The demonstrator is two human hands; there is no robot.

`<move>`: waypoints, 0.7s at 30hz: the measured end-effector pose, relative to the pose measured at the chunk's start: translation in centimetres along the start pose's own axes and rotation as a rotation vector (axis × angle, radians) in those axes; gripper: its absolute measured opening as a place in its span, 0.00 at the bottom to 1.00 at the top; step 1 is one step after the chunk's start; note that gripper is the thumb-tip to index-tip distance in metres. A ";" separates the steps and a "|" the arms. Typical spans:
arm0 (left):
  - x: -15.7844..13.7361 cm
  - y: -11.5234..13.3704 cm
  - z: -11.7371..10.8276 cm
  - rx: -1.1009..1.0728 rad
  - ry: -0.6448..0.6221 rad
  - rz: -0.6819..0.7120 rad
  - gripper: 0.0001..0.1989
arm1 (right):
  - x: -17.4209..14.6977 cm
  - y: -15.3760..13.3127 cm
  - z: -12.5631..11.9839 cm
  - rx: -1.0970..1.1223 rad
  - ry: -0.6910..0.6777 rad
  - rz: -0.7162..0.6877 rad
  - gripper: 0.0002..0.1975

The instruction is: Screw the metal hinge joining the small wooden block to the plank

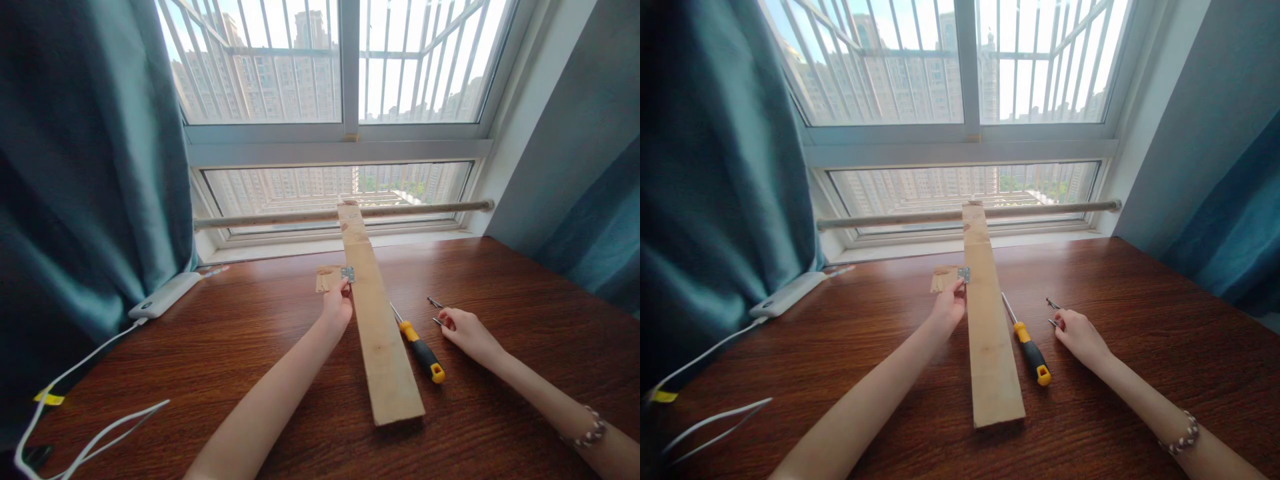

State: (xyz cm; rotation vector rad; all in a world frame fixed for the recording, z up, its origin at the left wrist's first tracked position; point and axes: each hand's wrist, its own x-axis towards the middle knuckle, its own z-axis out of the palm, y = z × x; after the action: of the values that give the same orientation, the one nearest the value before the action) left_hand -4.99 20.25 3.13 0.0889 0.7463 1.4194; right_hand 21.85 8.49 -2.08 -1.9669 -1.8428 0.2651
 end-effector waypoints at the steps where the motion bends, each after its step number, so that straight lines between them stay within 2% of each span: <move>1: 0.0 0.0 0.0 0.002 -0.001 -0.004 0.09 | 0.4 -0.4 -0.3 -0.006 0.018 0.003 0.06; 4: -0.1 -0.1 0.0 0.004 0.004 -0.007 0.09 | 2.3 -2.3 -1.6 0.079 0.106 -0.060 0.05; 7: -0.3 -0.1 0.2 -0.012 0.014 0.007 0.10 | 5.2 -5.5 -2.5 0.337 0.182 -0.161 0.06; 10: -0.7 0.0 0.3 -0.006 0.019 0.010 0.10 | 8.5 -9.9 -1.6 0.562 0.222 -0.253 0.07; 13: -0.8 0.1 0.4 0.000 0.001 0.013 0.10 | 11.5 -14.2 0.7 0.737 0.158 -0.278 0.07; 17: -0.5 0.1 0.3 -0.020 -0.044 -0.006 0.10 | 13.9 -17.7 3.2 0.680 0.231 -0.287 0.05; 21: -0.1 0.1 0.1 -0.021 -0.044 -0.029 0.11 | 14.7 -18.7 3.8 0.611 0.279 -0.310 0.05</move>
State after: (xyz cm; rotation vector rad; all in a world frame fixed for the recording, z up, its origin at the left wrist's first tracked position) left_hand -5.01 20.23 3.28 0.0920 0.6937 1.3937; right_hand 4.86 24.07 4.85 -1.2229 -1.6065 0.3794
